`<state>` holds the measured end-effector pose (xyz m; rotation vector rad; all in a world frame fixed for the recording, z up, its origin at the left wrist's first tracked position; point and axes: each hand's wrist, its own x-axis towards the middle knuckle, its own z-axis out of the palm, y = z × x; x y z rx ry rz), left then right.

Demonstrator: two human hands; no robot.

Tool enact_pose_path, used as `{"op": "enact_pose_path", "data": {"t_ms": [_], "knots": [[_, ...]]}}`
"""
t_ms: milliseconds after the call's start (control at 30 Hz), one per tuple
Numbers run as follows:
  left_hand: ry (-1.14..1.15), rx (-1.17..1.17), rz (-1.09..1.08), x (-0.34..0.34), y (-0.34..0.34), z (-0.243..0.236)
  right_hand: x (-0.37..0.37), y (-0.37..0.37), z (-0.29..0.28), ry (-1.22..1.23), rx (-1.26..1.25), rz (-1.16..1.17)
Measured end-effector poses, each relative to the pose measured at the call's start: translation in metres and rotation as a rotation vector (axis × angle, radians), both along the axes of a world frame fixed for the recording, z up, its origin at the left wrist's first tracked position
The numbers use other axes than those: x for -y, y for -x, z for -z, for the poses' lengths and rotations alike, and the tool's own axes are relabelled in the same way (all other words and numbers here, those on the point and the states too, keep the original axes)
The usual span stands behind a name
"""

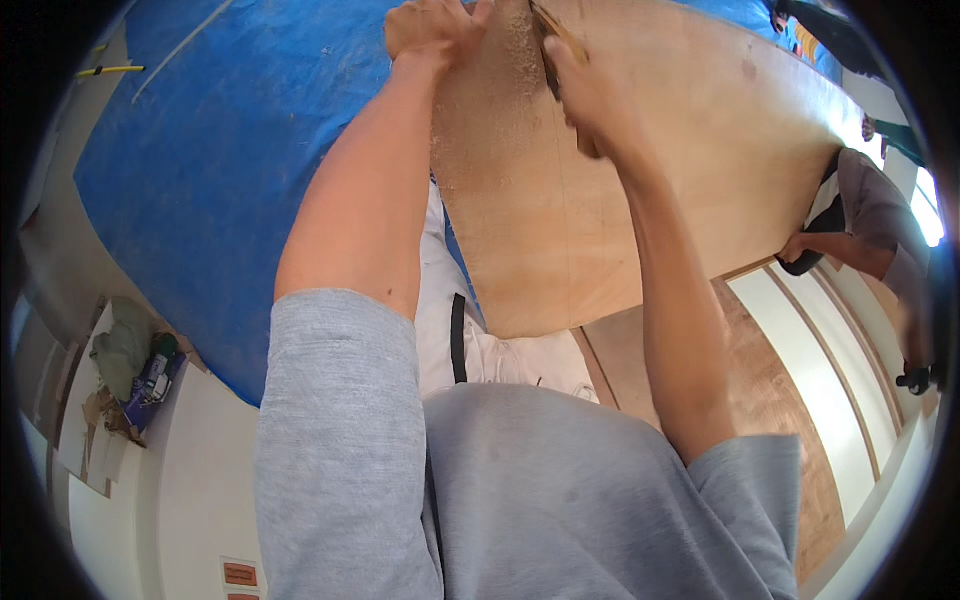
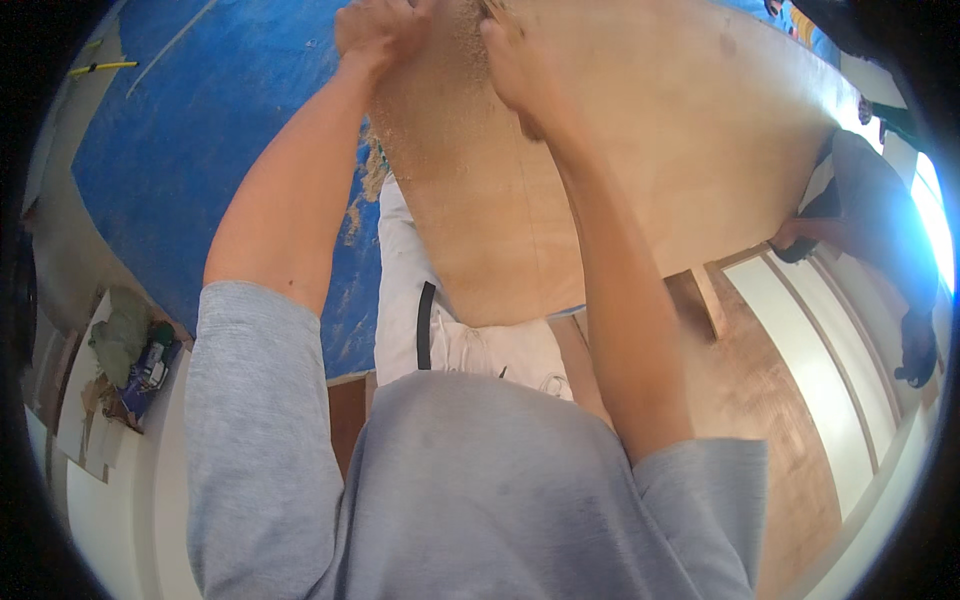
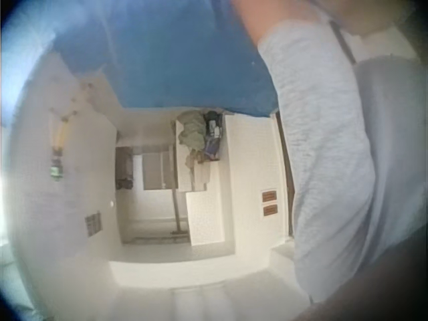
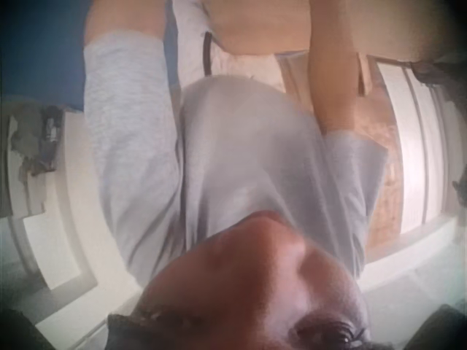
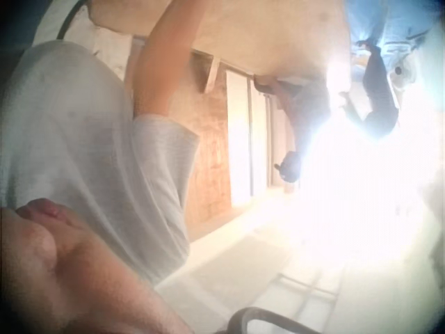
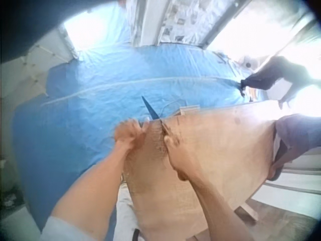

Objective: The person uses a hand saw to cut a large sheet of plywood placed on a blue protective tarp. Two other people assist by holding the sheet steady. The person saws along a marked line, then sets the saw down and briefly rubs their hands together.

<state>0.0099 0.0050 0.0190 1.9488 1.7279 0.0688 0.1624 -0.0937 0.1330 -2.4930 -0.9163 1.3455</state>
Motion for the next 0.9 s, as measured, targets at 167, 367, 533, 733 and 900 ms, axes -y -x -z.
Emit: {"op": "enact_pose_path", "data": {"t_ms": [167, 367, 533, 733, 900], "knots": [[0.021, -0.05, 0.016, -0.002, -0.003, 0.002, 0.0, 0.004, 0.012, -0.323, 0.066, -0.065], [-0.132, -0.102, 0.007, -0.001, -0.004, 0.014, 0.033, -0.004, -0.01, -0.194, -0.051, -0.064], [-0.05, -0.12, 0.015, 0.0, -0.005, 0.007, 0.227, -0.004, -0.126, -0.131, -0.08, 0.068], [-0.064, -0.096, 0.013, 0.003, -0.002, 0.006, 0.292, -0.005, -0.226, 0.024, -0.027, 0.025], [-0.071, -0.056, 0.009, -0.002, -0.007, 0.017, 0.108, -0.008, -0.1, -0.057, 0.106, -0.077]]}}
